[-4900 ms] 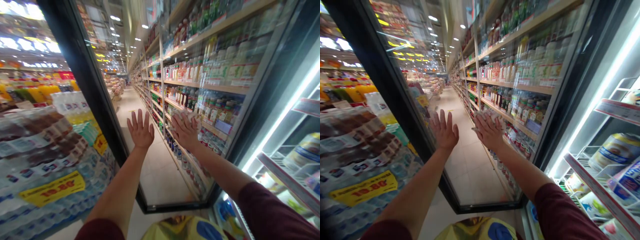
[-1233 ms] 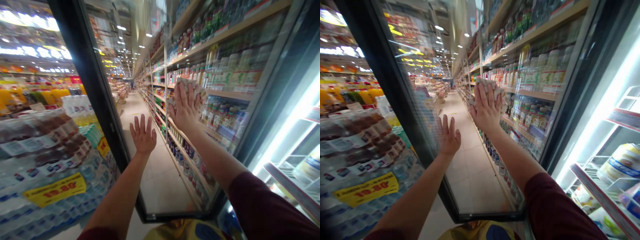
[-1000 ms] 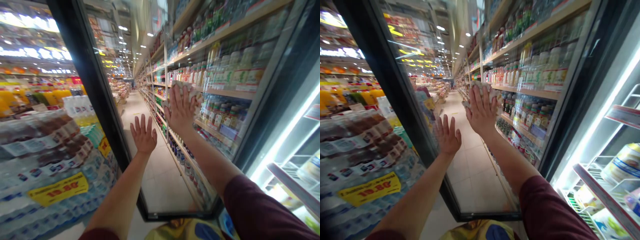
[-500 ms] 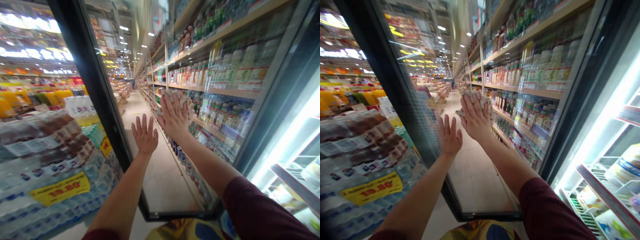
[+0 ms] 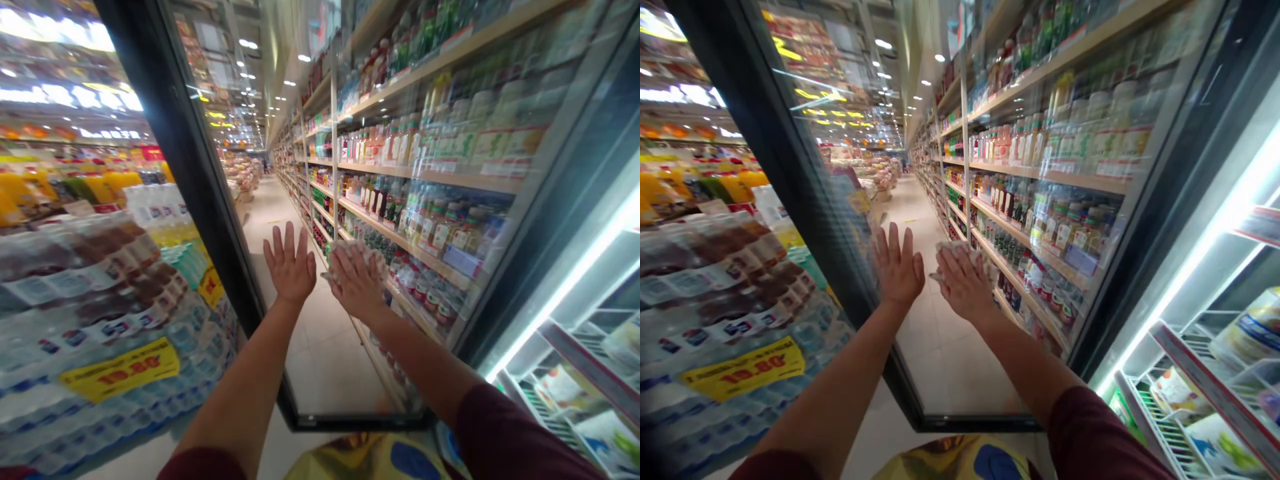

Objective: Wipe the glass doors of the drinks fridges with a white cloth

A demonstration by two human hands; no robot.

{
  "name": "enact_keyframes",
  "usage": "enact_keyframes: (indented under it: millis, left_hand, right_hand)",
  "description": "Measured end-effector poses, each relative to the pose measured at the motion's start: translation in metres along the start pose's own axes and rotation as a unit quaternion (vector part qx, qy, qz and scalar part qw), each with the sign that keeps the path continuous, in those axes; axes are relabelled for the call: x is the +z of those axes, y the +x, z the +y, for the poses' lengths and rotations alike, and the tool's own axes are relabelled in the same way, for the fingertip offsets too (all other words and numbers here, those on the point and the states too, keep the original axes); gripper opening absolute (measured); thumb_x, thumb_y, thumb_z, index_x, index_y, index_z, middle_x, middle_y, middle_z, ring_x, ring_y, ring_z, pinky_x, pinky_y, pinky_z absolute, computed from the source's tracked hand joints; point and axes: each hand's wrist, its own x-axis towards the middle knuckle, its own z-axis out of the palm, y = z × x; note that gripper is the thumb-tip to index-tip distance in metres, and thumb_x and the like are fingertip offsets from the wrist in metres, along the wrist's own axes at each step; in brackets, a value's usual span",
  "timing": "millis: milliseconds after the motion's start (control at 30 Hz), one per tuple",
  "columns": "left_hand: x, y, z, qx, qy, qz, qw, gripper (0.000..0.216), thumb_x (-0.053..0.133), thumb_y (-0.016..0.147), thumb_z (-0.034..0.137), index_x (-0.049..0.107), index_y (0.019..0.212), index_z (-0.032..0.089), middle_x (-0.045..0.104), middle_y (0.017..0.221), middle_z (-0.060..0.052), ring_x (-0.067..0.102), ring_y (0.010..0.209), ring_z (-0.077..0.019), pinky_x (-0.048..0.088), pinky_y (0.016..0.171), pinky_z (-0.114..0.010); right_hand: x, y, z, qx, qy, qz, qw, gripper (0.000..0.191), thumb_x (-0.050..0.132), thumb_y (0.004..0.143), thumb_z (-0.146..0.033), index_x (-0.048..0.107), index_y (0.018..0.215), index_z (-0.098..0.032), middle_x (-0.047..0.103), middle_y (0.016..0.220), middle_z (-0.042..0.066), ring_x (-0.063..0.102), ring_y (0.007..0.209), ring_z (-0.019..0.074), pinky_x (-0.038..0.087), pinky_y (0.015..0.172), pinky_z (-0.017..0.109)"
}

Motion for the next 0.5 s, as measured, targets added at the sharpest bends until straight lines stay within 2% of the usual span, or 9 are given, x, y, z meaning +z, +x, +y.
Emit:
enact_keyframes:
  millis: [100, 167, 267, 367, 500]
  left_hand:
    - [0.002, 0.0, -0.001, 0.01, 0.01, 0.008, 1.0, 0.054, 0.038, 0.107, 0.036, 0.053, 0.153, 0.011, 0.036, 0.164, -0.017, 0.004, 0.162, -0.0269, 0.005, 0.132, -0.053]
    - [0.004, 0.0, -0.002, 0.009, 0.012, 0.015, 1.0, 0.055, 0.038, 0.107, 0.036, 0.052, 0.153, 0.012, 0.036, 0.164, -0.017, 0.006, 0.162, -0.0272, 0.006, 0.132, -0.053]
    - [0.006, 0.0, -0.003, 0.018, 0.014, 0.026, 0.999, 0.055, 0.037, 0.107, 0.037, 0.051, 0.154, 0.012, 0.037, 0.164, -0.018, 0.008, 0.161, -0.0278, 0.006, 0.131, -0.054]
    - [0.006, 0.0, -0.004, 0.015, 0.009, 0.023, 1.0, 0.055, 0.037, 0.107, 0.038, 0.052, 0.154, 0.012, 0.037, 0.164, -0.017, 0.008, 0.161, -0.0283, 0.007, 0.131, -0.054]
    - [0.005, 0.0, -0.004, 0.018, 0.007, 0.016, 1.0, 0.056, 0.039, 0.106, 0.037, 0.05, 0.155, 0.012, 0.035, 0.165, -0.017, 0.01, 0.161, -0.0296, 0.006, 0.131, -0.056]
  right_hand:
    - [0.002, -0.009, 0.006, -0.045, -0.005, 0.016, 0.999, 0.059, 0.054, 0.103, -0.035, 0.042, 0.161, -0.027, 0.048, 0.159, 0.003, 0.039, 0.154, 0.0241, 0.002, 0.136, 0.047]
    - [-0.002, 0.002, 0.013, -0.038, -0.02, 0.042, 0.998, 0.061, 0.054, 0.103, -0.036, 0.041, 0.162, -0.025, 0.047, 0.16, 0.003, 0.037, 0.155, 0.0243, -0.005, 0.136, 0.046]
    - [-0.003, 0.011, 0.017, -0.014, -0.03, 0.057, 0.998, 0.064, 0.054, 0.103, -0.038, 0.039, 0.163, -0.022, 0.045, 0.161, 0.004, 0.032, 0.157, 0.0261, -0.007, 0.136, 0.047]
    - [0.005, -0.011, 0.008, -0.022, -0.038, 0.059, 0.997, 0.061, 0.056, 0.102, -0.037, 0.045, 0.159, -0.021, 0.048, 0.159, 0.005, 0.031, 0.158, 0.0264, -0.007, 0.135, 0.049]
    - [0.009, -0.044, 0.006, -0.105, -0.042, 0.045, 0.993, 0.052, 0.059, 0.1, -0.035, 0.055, 0.151, -0.026, 0.053, 0.155, -0.001, 0.034, 0.156, 0.0175, -0.003, 0.137, 0.038]
